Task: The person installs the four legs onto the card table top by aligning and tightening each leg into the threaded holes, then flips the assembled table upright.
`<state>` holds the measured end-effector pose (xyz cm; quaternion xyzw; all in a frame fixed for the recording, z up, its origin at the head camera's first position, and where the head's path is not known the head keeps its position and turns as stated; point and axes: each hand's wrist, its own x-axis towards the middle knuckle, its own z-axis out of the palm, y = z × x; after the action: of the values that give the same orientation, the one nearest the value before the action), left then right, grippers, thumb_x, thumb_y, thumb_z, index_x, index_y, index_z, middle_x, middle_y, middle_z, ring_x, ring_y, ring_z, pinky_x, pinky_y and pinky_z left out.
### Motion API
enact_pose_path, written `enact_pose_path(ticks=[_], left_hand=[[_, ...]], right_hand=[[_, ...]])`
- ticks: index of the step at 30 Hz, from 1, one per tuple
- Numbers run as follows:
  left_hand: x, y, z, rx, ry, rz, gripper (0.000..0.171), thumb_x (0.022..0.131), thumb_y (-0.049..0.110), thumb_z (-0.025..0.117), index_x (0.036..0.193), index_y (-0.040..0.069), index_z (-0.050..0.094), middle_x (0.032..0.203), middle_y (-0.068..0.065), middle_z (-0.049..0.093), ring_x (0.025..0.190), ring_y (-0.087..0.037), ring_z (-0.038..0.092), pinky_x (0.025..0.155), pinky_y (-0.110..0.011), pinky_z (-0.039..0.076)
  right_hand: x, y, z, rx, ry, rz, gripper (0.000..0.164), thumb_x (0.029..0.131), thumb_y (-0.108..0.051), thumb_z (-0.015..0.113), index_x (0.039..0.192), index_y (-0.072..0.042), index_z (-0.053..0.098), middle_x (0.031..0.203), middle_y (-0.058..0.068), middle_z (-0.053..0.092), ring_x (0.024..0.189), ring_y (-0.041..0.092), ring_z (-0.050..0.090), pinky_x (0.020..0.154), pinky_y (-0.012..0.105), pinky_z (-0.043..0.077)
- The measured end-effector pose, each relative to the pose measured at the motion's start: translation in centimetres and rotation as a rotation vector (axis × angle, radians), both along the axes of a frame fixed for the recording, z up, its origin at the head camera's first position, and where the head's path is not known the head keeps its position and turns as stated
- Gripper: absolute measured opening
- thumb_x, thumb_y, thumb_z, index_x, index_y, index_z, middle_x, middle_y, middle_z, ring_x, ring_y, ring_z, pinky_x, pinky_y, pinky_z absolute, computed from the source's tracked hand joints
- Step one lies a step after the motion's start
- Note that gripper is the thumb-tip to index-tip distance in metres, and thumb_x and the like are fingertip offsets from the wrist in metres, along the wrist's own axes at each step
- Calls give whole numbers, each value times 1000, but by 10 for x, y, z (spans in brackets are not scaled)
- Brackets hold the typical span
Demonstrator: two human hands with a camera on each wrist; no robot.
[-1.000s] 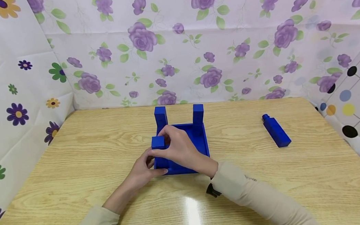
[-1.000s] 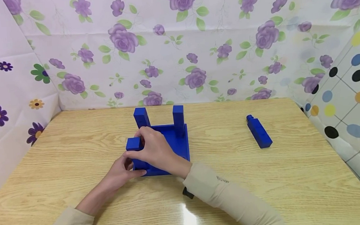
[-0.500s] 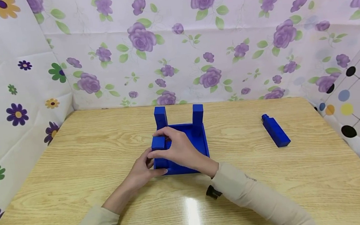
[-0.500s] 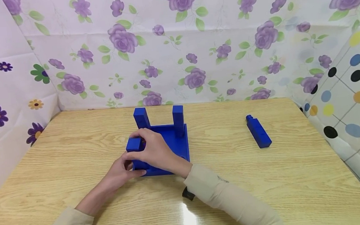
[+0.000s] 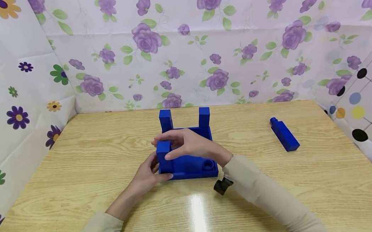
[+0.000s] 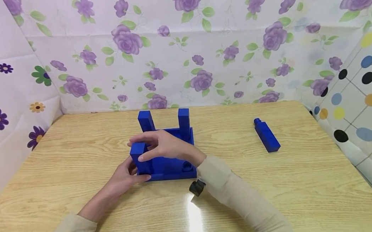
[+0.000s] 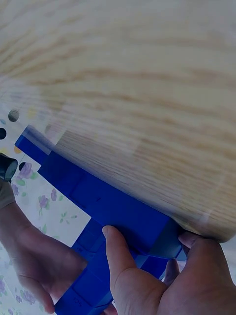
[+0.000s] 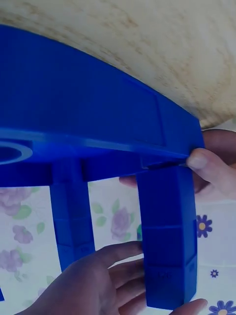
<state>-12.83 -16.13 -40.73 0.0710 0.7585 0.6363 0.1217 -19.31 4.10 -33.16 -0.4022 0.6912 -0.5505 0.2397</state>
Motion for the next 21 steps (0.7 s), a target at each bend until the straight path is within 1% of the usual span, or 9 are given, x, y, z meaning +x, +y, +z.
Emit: enact_pose_path(ticks=[4, 7, 10, 13, 16, 21], left_hand=[[0, 0, 0, 2, -12, -1, 83, 81, 5, 77, 149, 7, 30, 146, -20, 39, 137, -37, 33, 109, -47, 32], [0, 1, 1, 7, -14, -1, 83, 81, 5, 77, 149, 7, 30, 146, -20, 39, 137, -36, 34, 109, -47, 33], [0, 1, 1, 12, -10, 1, 83, 80, 4, 77, 149, 7, 31, 144, -20, 41, 136, -36, 35, 108, -46, 35], [0, 0, 1, 12, -3, 4, 82, 80, 4, 77, 148, 7, 32, 143, -20, 41, 135, -36, 36, 107, -45, 36], [0, 0, 0, 12, 0, 5, 82, 80, 4, 78, 148, 7, 32, 143, -20, 42, 135, -36, 36, 107, -45, 36], [1, 0, 0, 18, -8, 11, 83, 80, 4, 78, 148, 7, 32, 143, -20, 42, 136, -36, 35, 109, -46, 33]], right_hand=[[-4, 0, -4, -23, -27, 19, 49, 89, -8, 70, 136, -7, 56, 130, 3, 61, 121, 14, 54, 99, 34, 46], [-5, -1, -7, -28, -39, 15, 47, 89, -8, 70, 134, -6, 57, 129, 4, 61, 119, 16, 56, 98, 34, 46], [-5, -1, -7, -19, -38, -2, 49, 89, -9, 70, 135, -5, 55, 128, 3, 62, 117, 15, 57, 97, 33, 47], [-4, -2, -6, 2, -19, -14, 51, 89, -10, 70, 137, -3, 53, 128, 3, 62, 114, 15, 58, 96, 33, 48], [-2, -3, -4, 36, 20, -40, 52, 89, -13, 71, 137, -3, 53, 128, 1, 61, 112, 14, 59, 94, 31, 49], [2, -6, -5, 82, 82, -111, 52, 87, -15, 74, 134, -4, 54, 126, 3, 60, 108, 12, 60, 94, 28, 48]])
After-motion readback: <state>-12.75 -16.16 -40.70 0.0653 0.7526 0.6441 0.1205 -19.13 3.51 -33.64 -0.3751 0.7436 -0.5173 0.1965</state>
